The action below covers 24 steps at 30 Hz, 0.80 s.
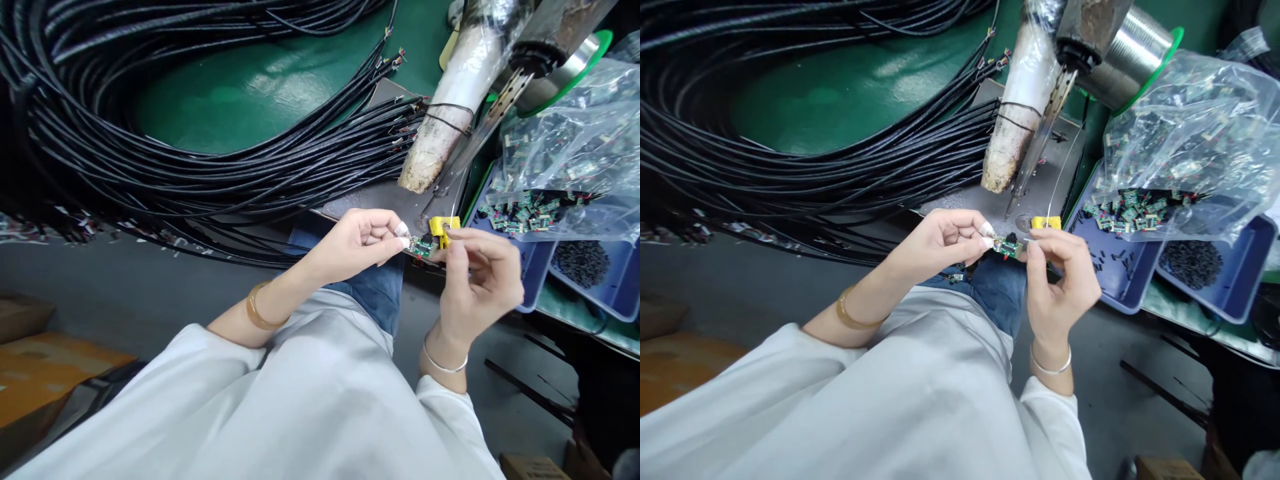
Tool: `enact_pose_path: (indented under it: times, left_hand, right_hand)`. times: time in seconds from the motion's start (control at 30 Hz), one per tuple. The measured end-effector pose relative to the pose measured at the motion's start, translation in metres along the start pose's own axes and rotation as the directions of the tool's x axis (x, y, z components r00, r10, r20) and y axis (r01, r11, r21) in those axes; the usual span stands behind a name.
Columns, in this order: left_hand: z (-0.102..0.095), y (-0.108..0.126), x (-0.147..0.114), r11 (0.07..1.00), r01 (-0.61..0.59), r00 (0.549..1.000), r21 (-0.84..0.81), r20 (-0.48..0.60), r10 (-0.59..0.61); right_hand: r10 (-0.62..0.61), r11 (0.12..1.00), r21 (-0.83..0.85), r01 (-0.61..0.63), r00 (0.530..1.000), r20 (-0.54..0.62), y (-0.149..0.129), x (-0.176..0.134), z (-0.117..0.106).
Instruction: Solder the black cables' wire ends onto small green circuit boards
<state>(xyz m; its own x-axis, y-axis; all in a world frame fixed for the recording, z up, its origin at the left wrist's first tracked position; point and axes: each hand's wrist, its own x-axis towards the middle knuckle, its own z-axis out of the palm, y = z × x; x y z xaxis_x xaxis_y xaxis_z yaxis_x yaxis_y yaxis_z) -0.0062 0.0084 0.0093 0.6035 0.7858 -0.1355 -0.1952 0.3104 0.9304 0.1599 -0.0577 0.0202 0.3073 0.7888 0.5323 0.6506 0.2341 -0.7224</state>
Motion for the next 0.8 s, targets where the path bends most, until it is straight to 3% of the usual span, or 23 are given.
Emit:
enact_pose_path:
  times: [0.07,0.13,0.33,0.4,0.5,0.67,0.8]
  left_hand:
    - [0.0,-0.001,-0.002,1.0,0.008,1.0,0.002,0.018,-0.008]
    - [0.0,-0.002,-0.003,1.0,-0.002,1.0,0.01,0.025,0.001]
    - [0.0,-0.007,-0.008,0.999,-0.014,1.0,-0.032,0.007,0.014]
    - [0.0,-0.009,-0.01,0.998,0.005,0.999,-0.058,0.048,-0.002]
    - [-0.001,-0.01,-0.011,0.998,0.022,0.995,-0.062,0.099,-0.016]
    - [0.0,-0.008,-0.009,0.997,0.062,0.991,-0.038,0.12,-0.057]
    - [0.0,-0.007,-0.007,0.998,0.059,0.992,-0.013,0.112,-0.057]
  right_hand:
    - [-0.158,0.983,-0.105,0.153,0.987,-0.036,-0.005,0.0,-0.005]
    - [-0.237,0.954,-0.19,0.234,0.971,0.005,-0.009,-0.001,-0.007]
    - [-0.086,0.979,-0.153,0.133,0.956,0.279,-0.01,-0.002,-0.006]
    - [-0.095,0.983,-0.129,0.129,0.966,0.24,-0.01,-0.001,-0.008]
    - [-0.195,0.965,-0.145,0.217,0.969,0.151,-0.013,-0.001,-0.012]
    - [-0.258,0.915,-0.2,0.351,0.888,0.38,-0.012,0.0,-0.019]
    - [-0.273,0.892,-0.211,0.399,0.849,0.452,-0.008,0.003,-0.02]
